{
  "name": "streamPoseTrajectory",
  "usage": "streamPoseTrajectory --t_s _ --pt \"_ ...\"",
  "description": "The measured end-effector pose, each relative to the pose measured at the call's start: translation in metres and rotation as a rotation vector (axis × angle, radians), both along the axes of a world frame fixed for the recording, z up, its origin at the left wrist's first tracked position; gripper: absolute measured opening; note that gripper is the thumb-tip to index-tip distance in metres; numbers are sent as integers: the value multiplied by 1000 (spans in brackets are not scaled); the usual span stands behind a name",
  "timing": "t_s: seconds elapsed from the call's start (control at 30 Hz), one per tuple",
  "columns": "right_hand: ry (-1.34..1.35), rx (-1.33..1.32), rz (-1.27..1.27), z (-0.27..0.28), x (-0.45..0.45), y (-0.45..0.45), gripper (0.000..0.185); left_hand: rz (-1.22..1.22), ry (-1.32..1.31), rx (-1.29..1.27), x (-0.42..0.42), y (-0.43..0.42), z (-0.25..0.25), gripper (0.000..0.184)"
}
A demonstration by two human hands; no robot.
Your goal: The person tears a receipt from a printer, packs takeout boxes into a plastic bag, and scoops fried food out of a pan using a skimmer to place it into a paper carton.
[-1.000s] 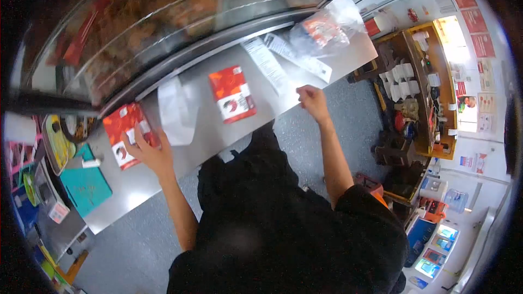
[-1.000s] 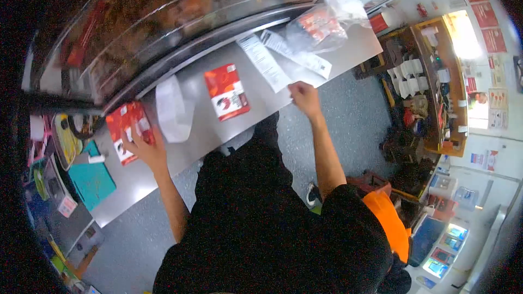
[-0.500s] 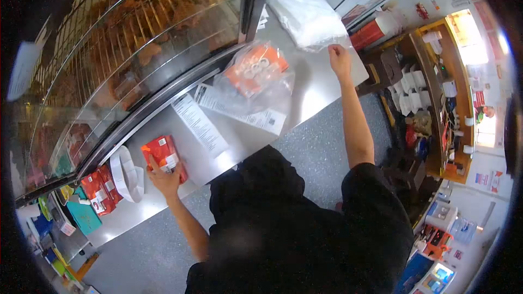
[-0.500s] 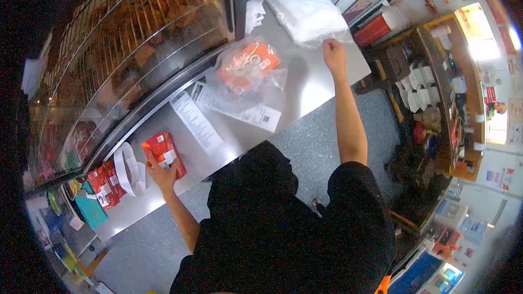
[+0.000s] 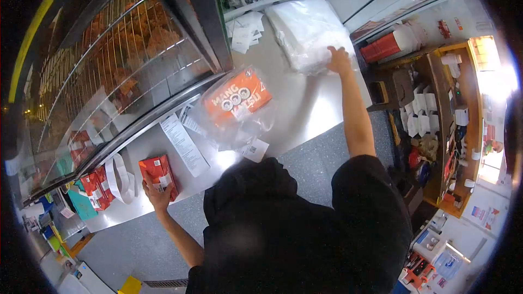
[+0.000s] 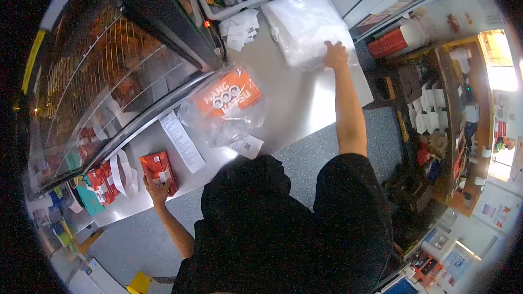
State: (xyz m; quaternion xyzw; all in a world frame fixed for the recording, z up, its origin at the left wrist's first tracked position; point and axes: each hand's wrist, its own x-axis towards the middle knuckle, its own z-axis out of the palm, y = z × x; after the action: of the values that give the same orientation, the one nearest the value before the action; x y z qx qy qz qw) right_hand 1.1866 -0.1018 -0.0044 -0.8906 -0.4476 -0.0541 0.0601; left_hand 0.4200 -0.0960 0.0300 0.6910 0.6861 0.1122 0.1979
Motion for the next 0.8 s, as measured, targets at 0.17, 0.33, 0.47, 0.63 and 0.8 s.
streamPoseTrajectory --t_s 0.17,0.33,0.47,0.63,0.8 --pt "9 158 -45 2 8 -6 17 29 11 11 4 -1 -5 113" --pt "394 656 -57 4 18 7 15 20 -22 -71 5 5 -1 114" --pt "444 791 -84 -19 19 27 17 14 -5 -51 5 4 -3 116" --pt "255 292 -27 -22 -1 16 21 31 20 -39 8 2 -2 116" --pt "60 359 113 -30 -12 7 18 56 59 -16 6 0 -7 114"
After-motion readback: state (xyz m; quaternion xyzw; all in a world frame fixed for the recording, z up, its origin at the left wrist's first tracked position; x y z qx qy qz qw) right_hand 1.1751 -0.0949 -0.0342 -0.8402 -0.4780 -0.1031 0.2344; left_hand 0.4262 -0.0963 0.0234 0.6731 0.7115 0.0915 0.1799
